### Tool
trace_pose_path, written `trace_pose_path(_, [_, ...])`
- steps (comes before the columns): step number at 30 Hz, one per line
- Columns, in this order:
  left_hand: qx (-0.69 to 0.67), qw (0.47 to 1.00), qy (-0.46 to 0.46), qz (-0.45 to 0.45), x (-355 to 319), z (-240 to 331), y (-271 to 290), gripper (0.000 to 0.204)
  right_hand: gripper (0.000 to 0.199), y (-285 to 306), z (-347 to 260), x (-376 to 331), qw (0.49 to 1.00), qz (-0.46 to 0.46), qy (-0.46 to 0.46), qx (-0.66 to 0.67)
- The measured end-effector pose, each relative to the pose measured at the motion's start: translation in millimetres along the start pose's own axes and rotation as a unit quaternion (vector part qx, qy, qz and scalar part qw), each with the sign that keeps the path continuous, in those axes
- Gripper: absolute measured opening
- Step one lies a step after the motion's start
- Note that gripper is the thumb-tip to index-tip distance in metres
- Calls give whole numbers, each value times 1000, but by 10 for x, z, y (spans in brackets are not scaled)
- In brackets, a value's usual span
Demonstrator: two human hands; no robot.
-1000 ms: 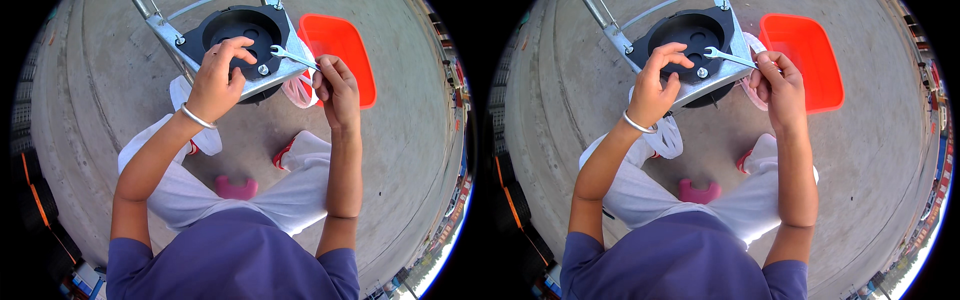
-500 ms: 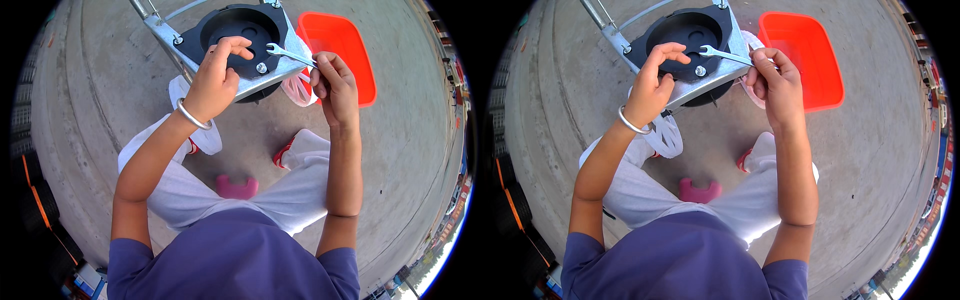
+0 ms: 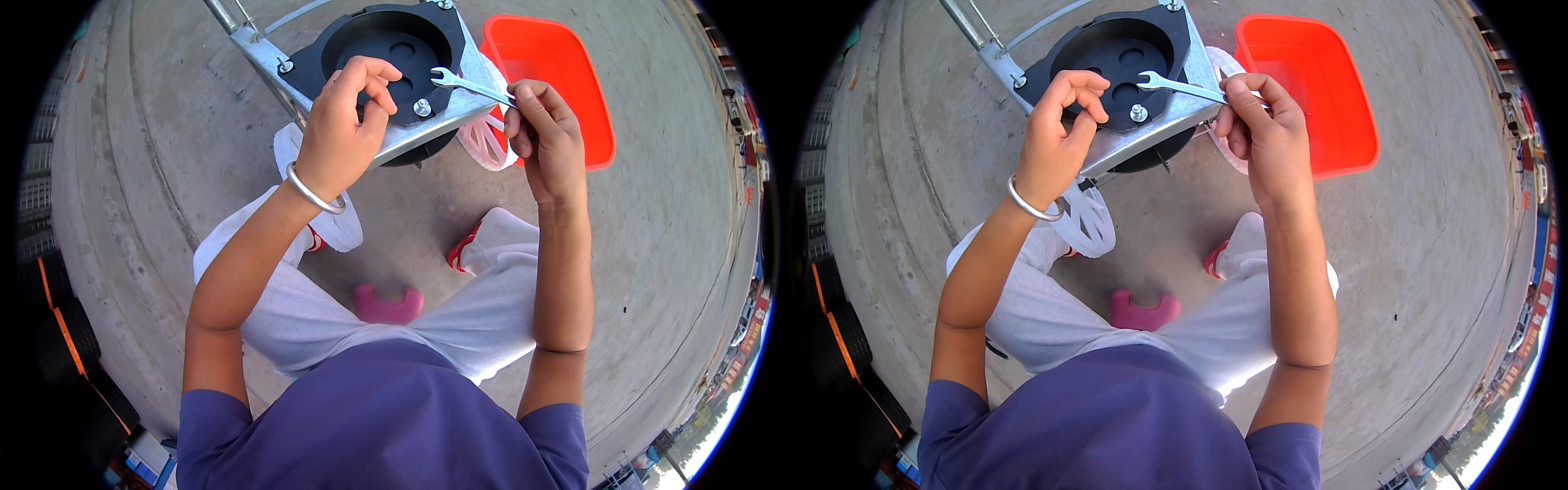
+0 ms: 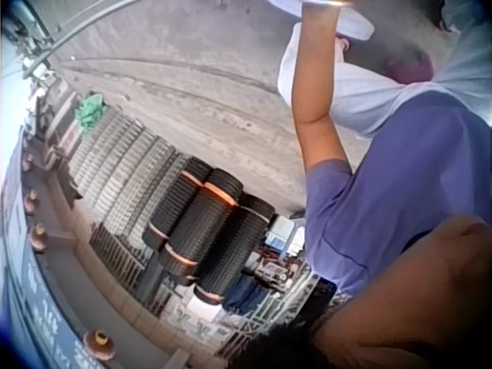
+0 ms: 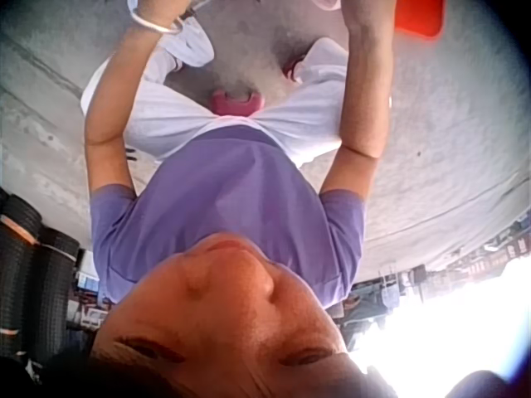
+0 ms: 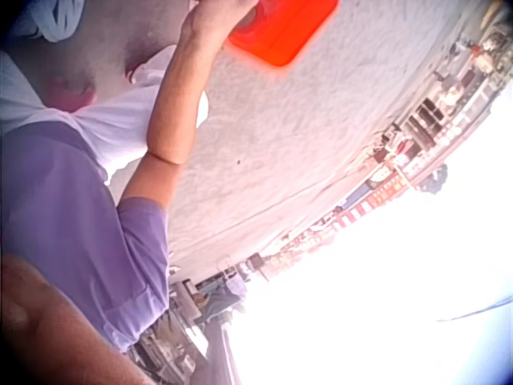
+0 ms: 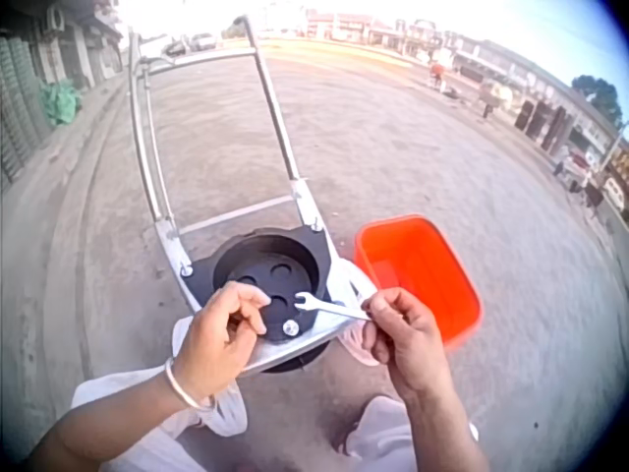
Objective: The person uses a wrench to tighten bolts on a red plastic basin mounted on a metal cart frame. They then move the cart and continue tightening bolts on a black circular component attached to the frame.
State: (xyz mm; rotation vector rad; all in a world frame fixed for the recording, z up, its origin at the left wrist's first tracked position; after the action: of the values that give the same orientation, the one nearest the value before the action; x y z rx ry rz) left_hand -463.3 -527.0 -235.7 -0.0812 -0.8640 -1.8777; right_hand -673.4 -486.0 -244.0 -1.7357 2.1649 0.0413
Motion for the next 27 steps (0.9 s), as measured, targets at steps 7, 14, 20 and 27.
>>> trace_pose_path(7, [28, 999, -29, 2, -27, 17, -1, 38, 17, -9, -4, -14, 1000, -4, 2, 1])
trace_pose_path(14, [-6, 999, -45, 9, 5, 105, -110, 33, 17, -3, -15, -11, 1000, 1, 3, 0])
trace_pose_path(20, [75, 993, -92, -6, 77, 170, -49, 26, 16, 23, -40, 23, 1000, 1, 13, 1])
trace_pose_path(27, [183, 971, -124, -97, 243, 269, -242, 9, 16, 149, -37, 157, 1000, 8, 13, 24])
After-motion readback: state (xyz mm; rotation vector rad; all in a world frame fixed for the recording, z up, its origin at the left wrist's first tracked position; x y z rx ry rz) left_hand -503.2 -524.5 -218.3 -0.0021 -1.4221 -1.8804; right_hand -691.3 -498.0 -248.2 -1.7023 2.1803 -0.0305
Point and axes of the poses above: each hand's wrist, its own x-axis towards the middle knuckle, its own y-axis out of the back of the hand, z = x × y, the point moved 6 cm from there along x, towards the middle knuckle, and after that the axes turned 8 degrees about -y, right-handed, at the moved point
